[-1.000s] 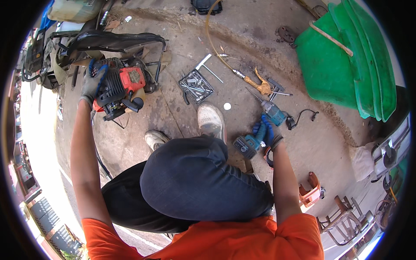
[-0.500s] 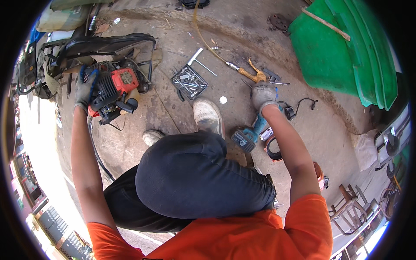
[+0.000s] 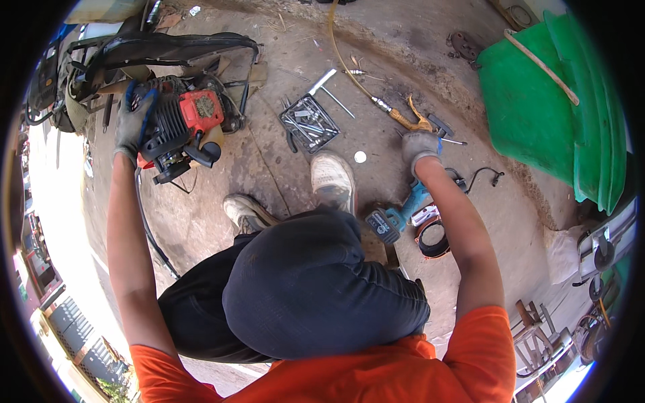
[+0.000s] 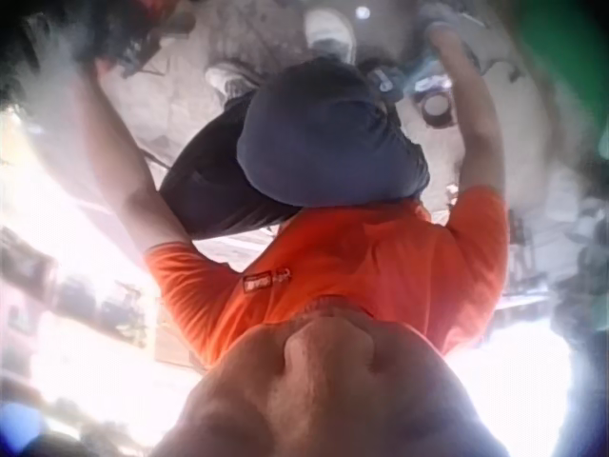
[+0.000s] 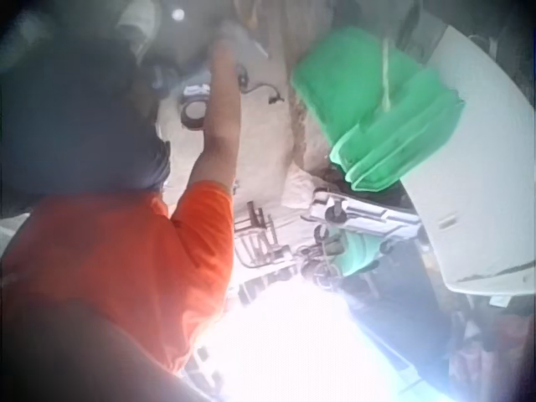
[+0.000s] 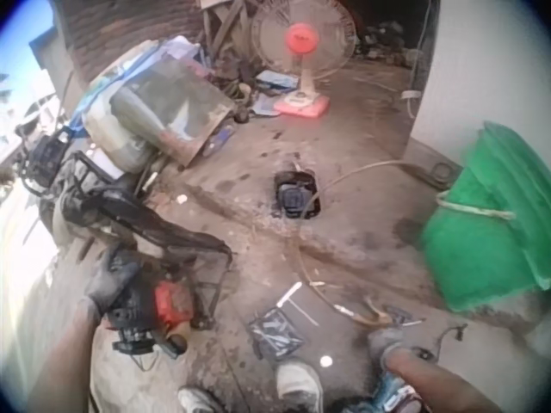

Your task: The person uses a cordless impact driver and a manual wrench to remove and tighten bolts on a small engine. They switch between tools and positions to access different fasteners on the engine block.

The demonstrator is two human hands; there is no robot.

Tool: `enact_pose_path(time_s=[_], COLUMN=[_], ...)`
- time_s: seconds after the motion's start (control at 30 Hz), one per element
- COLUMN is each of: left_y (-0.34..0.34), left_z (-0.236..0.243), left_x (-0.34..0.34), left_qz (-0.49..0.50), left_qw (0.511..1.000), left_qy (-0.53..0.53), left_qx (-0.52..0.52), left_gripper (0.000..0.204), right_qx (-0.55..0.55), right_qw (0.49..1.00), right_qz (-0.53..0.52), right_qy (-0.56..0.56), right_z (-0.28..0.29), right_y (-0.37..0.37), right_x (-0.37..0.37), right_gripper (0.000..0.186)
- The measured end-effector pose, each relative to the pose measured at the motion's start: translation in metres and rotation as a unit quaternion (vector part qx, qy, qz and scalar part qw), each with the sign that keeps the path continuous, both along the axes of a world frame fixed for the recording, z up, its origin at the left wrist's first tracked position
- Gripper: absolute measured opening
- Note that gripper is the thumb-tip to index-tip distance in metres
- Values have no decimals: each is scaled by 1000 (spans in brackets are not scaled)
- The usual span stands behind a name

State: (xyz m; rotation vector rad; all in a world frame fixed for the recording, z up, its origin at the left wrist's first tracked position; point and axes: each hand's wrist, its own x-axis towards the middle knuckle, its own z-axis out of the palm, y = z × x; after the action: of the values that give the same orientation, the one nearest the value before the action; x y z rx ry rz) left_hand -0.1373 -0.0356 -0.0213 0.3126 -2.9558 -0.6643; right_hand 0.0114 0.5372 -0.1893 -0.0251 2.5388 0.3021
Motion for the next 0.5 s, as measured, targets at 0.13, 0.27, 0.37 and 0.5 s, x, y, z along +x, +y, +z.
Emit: enact_pose_path(time_s=[0.13, 0.27, 0.37, 0.5], left_y=[-5, -6, -6, 2], left_z=[12, 10, 5, 6], left_x=[4, 7, 6, 7], left_qz=[13, 21, 14, 14], left_qw=[1000, 999, 999, 998], left_qy=[-11, -2, 11, 5], left_qx=[2, 37, 30, 61], left_gripper=[78, 75, 74, 72], right_qx=[-133, -279, -254, -151], right_qw=[991, 958, 963, 976], right_qz=[-20, -8, 59, 152], right_qy=[-14, 71, 72, 43], right_z=[62, 63, 45, 3], right_y=[-71, -153, -200, -227], right_x=[-56, -141, -193, -213], right_gripper=[35, 39, 36, 33])
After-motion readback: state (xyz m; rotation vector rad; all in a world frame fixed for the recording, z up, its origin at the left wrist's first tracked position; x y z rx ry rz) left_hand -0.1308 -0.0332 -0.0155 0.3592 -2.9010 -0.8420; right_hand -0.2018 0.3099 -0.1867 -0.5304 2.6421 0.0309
